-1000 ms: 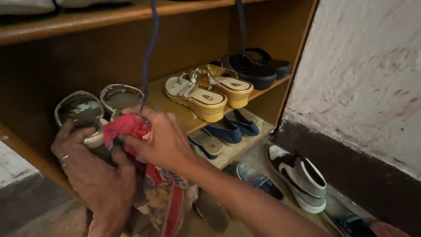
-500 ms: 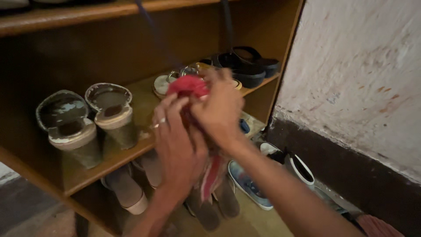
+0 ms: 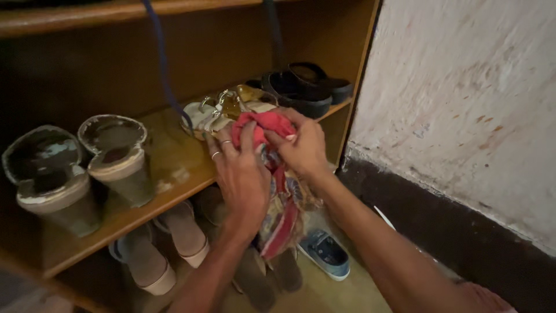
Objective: The person wipes various shoes and sandals with a cloth, handling them one at a time and moving some within a wooden shoe rack.
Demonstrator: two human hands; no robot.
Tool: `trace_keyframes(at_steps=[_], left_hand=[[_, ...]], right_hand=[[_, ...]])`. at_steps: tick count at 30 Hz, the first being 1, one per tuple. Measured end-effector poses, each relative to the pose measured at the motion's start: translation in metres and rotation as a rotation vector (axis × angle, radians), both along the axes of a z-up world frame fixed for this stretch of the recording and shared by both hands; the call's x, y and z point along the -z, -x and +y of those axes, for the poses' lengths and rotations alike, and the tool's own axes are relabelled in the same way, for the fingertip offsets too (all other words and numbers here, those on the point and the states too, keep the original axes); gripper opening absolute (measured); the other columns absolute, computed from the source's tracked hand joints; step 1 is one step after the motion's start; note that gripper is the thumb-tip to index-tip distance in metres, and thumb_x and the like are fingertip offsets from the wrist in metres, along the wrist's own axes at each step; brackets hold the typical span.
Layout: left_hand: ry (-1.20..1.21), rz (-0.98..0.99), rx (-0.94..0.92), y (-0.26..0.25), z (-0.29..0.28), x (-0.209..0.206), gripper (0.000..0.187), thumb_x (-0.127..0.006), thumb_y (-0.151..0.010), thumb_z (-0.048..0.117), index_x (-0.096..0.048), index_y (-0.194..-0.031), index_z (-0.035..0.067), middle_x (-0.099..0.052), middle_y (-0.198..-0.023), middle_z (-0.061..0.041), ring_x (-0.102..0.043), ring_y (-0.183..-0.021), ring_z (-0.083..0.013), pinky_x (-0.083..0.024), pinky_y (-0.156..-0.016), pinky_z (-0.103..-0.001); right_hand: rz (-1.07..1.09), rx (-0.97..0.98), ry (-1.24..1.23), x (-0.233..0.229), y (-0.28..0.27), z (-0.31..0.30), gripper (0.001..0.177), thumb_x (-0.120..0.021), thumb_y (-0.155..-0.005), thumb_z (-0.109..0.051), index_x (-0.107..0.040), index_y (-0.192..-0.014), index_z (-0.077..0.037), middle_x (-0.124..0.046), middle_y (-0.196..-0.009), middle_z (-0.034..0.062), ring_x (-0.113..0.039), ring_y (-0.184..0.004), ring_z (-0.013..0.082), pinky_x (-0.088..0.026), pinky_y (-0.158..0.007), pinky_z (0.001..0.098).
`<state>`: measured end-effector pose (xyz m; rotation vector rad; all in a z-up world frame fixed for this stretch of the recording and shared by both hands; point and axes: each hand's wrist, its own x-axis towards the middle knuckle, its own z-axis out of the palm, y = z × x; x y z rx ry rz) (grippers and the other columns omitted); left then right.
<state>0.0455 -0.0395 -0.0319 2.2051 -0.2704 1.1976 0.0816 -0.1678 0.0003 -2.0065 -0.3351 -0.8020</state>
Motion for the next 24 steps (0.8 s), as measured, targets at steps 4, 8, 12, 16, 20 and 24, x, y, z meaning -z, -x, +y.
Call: trace_keyframes(at_steps=[4, 8, 12, 16, 20, 24], left_hand=[[-0.049, 0.002, -0.007, 0.001, 0.013, 0.000, 0.062, -0.062, -0.085, -0.004, -0.054, -0.145, 0.008, -0.037, -0.151, -0.026, -0.030, -0.144, -0.0570, -0.033, -0.120, -0.060], [-0.093, 0.014, -0.071, 0.014, 0.038, -0.003, 0.065, -0.065, -0.077, 0.003, -0.052, -0.142, 0.005, -0.038, -0.145, -0.031, -0.026, -0.141, -0.0574, -0.031, -0.111, -0.062], [-0.123, 0.017, -0.146, 0.021, 0.048, -0.005, 0.048, -0.062, -0.097, 0.010, -0.053, -0.145, 0.007, -0.042, -0.147, -0.029, -0.030, -0.146, -0.0508, -0.035, -0.113, -0.059], [-0.092, 0.033, -0.104, 0.020, 0.041, -0.007, 0.046, -0.062, -0.098, 0.012, -0.054, -0.143, 0.007, -0.044, -0.144, -0.028, -0.034, -0.142, -0.0472, -0.035, -0.113, -0.061], [-0.184, -0.197, -0.169, 0.027, 0.026, -0.008, 0.057, -0.064, -0.086, 0.008, -0.052, -0.141, 0.000, -0.043, -0.143, -0.027, -0.033, -0.143, -0.0477, -0.024, -0.117, -0.068], [-0.259, -0.244, -0.067, 0.020, 0.010, -0.010, 0.056, -0.063, -0.079, 0.007, -0.054, -0.134, 0.003, -0.045, -0.143, -0.025, -0.036, -0.141, -0.0454, -0.022, -0.120, -0.065]], right_hand=[[-0.003, 0.015, -0.003, -0.001, 0.008, 0.020, 0.032, -0.079, -0.080, -0.021, -0.077, -0.109, -0.009, -0.079, -0.093, 0.0147, -0.078, -0.089, 0.0250, -0.058, -0.081, 0.0367], [0.145, -0.102, -0.010, -0.006, 0.008, 0.043, 0.037, -0.075, -0.079, -0.024, -0.072, -0.115, -0.014, -0.079, -0.088, 0.0136, -0.080, -0.076, 0.0285, -0.060, -0.078, 0.0360], [-0.086, -0.098, 0.021, -0.004, 0.013, 0.052, 0.038, -0.079, -0.078, -0.021, -0.073, -0.113, -0.008, -0.076, -0.093, 0.0198, -0.074, -0.093, 0.0366, -0.057, -0.081, 0.0403], [-0.068, -0.136, 0.129, -0.007, 0.013, 0.044, 0.041, -0.079, -0.079, -0.023, -0.073, -0.117, -0.010, -0.077, -0.101, 0.0198, -0.071, -0.098, 0.0387, -0.056, -0.083, 0.0418], [-0.063, -0.272, 0.057, -0.010, 0.014, 0.029, 0.062, -0.076, -0.073, -0.019, -0.061, -0.132, -0.006, -0.073, -0.112, 0.0183, -0.074, -0.102, 0.0301, -0.054, -0.091, 0.0400], [0.025, -0.205, -0.016, -0.005, 0.000, 0.010, 0.050, -0.071, -0.077, -0.020, -0.069, -0.126, -0.010, -0.078, -0.106, 0.0138, -0.077, -0.098, 0.0242, -0.058, -0.090, 0.0368]])
